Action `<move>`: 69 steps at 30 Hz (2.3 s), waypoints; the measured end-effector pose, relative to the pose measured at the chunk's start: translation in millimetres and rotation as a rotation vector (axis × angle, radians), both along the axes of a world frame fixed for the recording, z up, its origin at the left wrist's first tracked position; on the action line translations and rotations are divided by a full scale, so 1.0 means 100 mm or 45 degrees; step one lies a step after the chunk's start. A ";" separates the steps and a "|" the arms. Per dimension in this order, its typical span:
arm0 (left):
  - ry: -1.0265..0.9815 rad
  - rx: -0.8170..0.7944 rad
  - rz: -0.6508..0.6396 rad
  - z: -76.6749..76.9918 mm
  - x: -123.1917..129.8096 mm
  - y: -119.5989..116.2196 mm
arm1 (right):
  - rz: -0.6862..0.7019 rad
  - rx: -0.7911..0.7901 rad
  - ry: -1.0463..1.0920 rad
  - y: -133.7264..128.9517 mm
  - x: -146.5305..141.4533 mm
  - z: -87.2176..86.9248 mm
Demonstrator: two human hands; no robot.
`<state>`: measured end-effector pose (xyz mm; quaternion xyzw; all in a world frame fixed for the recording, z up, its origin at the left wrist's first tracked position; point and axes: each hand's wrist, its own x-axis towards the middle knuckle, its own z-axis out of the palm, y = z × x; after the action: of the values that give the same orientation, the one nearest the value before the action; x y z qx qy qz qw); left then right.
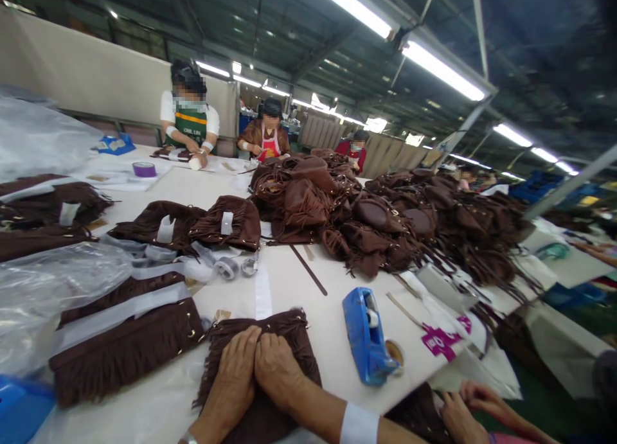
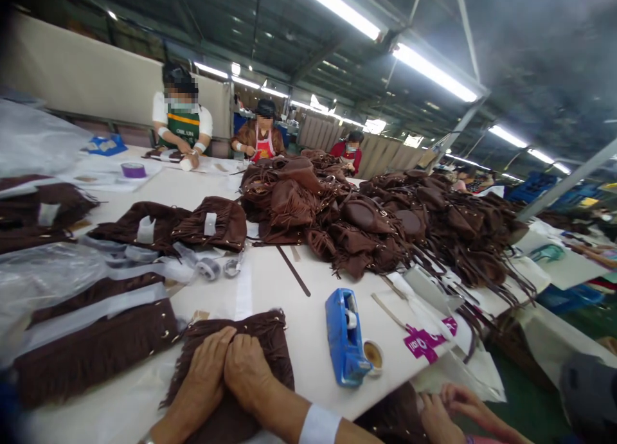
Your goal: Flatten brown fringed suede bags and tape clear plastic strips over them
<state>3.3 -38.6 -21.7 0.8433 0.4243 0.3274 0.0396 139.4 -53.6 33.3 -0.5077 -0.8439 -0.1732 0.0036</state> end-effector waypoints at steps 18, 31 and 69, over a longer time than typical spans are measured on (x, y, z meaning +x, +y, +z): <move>0.318 -0.046 0.036 0.18 0.06 -0.01 | -0.263 -0.156 0.492 -0.23 0.90 -0.18; 0.303 -0.059 0.024 0.24 0.11 -0.02 | -0.260 -0.151 0.656 -0.21 1.23 0.19; 0.617 0.058 0.032 0.51 0.27 0.08 | -0.398 -0.038 0.933 0.05 0.48 -0.06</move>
<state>29.9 -30.8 29.7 0.8926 0.4244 0.1253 -0.0863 187.3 -48.4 27.7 -0.6581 -0.7019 0.0333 0.2705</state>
